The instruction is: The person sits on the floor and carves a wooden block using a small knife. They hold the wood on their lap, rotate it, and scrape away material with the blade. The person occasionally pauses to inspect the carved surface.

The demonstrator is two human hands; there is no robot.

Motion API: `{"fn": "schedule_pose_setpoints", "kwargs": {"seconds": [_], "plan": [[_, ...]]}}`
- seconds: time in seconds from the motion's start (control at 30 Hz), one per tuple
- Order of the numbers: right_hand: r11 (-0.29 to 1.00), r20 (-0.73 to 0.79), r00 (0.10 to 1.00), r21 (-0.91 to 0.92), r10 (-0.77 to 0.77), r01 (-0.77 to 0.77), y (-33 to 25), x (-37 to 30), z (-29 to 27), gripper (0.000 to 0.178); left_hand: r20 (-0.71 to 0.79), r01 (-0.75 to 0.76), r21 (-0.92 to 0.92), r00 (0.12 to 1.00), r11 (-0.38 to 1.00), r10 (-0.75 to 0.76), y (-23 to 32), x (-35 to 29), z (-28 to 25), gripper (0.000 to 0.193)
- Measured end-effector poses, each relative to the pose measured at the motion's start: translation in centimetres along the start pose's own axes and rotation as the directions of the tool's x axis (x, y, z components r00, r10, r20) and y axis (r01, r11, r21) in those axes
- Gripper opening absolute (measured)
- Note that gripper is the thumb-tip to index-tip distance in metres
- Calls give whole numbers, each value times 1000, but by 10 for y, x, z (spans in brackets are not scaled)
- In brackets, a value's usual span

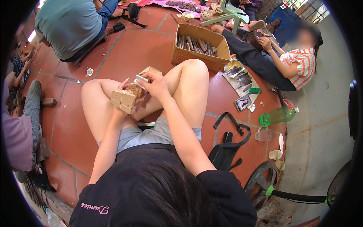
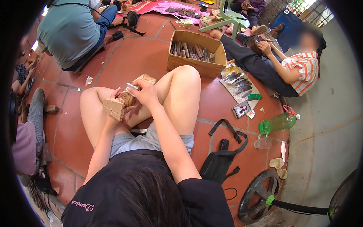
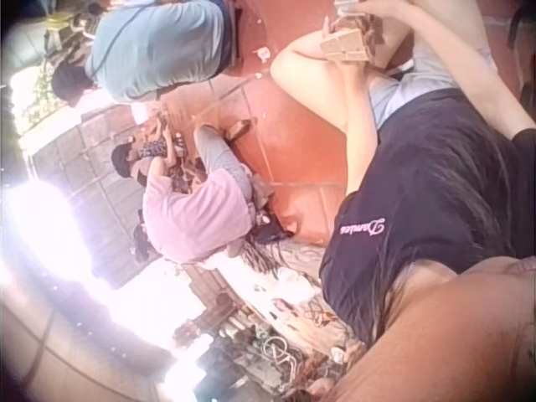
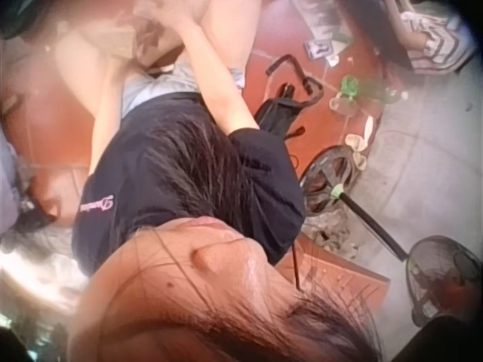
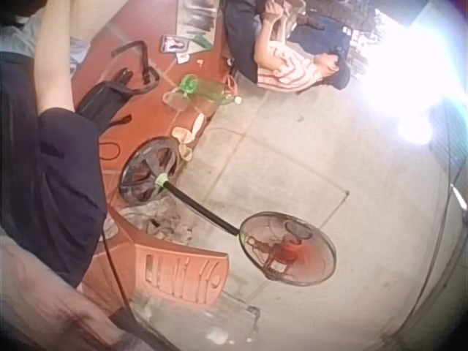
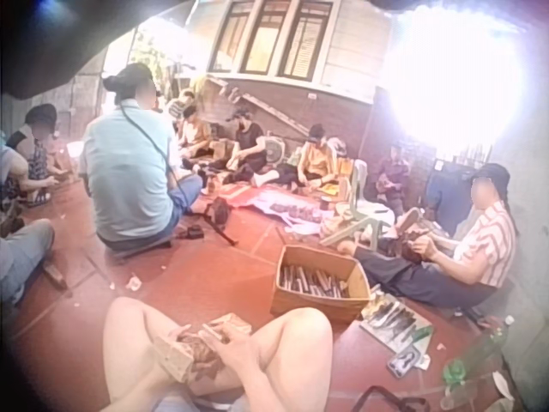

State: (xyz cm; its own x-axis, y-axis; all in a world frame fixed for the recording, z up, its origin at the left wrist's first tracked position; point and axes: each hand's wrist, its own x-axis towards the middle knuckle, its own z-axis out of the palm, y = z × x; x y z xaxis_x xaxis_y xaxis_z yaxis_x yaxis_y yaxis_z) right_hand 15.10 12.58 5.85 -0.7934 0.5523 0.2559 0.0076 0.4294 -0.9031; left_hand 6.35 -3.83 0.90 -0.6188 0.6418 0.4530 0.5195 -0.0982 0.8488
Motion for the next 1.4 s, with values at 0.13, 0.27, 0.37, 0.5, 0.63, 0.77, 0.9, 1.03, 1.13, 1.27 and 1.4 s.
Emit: {"fn": "schedule_pose_setpoints", "kwargs": {"seconds": [0.13,0.27,0.37,0.5,0.63,0.77,0.9,1.03,1.13,1.27,1.4], "plan": [[996,212,976,52,55,-68,12,-3,9,25,4,11,4,1000,1000,-11,-4,-1,-1,97],[986,44,999,-167,10,-3,-11,0,0,26,18,23,-4,1000,1000,-23,-2,-2,-1,98],[963,207,973,227,100,-147,6,-2,20,27,-31,25,-75,999,997,-28,-1,-3,3,99],[914,-147,952,-351,-268,203,7,2,10,23,-10,87,-28,996,996,-87,5,-5,0,100],[987,-92,994,-139,63,-76,-14,-2,-2,26,-2,83,17,997,996,-83,9,-3,-2,101],[960,-65,991,-264,-115,94,2,-5,8,28,-9,76,-8,997,997,-76,4,-1,0,102],[933,-295,926,-337,-234,128,5,4,2,23,9,83,19,997,996,-83,1,-2,-2,105],[955,-83,980,-253,-179,153,8,-4,11,20,15,44,-62,999,997,-43,-3,0,-3,106],[833,-39,964,-512,-264,208,5,-2,1,19,28,19,-22,999,1000,-18,-7,2,-5,105],[884,-203,928,-420,-313,207,14,3,1,18,18,47,-46,999,998,-46,0,0,-1,102],[896,-74,931,-309,-358,320,19,-2,10,18,-24,27,-92,999,995,-29,-3,-1,3,96]]}}
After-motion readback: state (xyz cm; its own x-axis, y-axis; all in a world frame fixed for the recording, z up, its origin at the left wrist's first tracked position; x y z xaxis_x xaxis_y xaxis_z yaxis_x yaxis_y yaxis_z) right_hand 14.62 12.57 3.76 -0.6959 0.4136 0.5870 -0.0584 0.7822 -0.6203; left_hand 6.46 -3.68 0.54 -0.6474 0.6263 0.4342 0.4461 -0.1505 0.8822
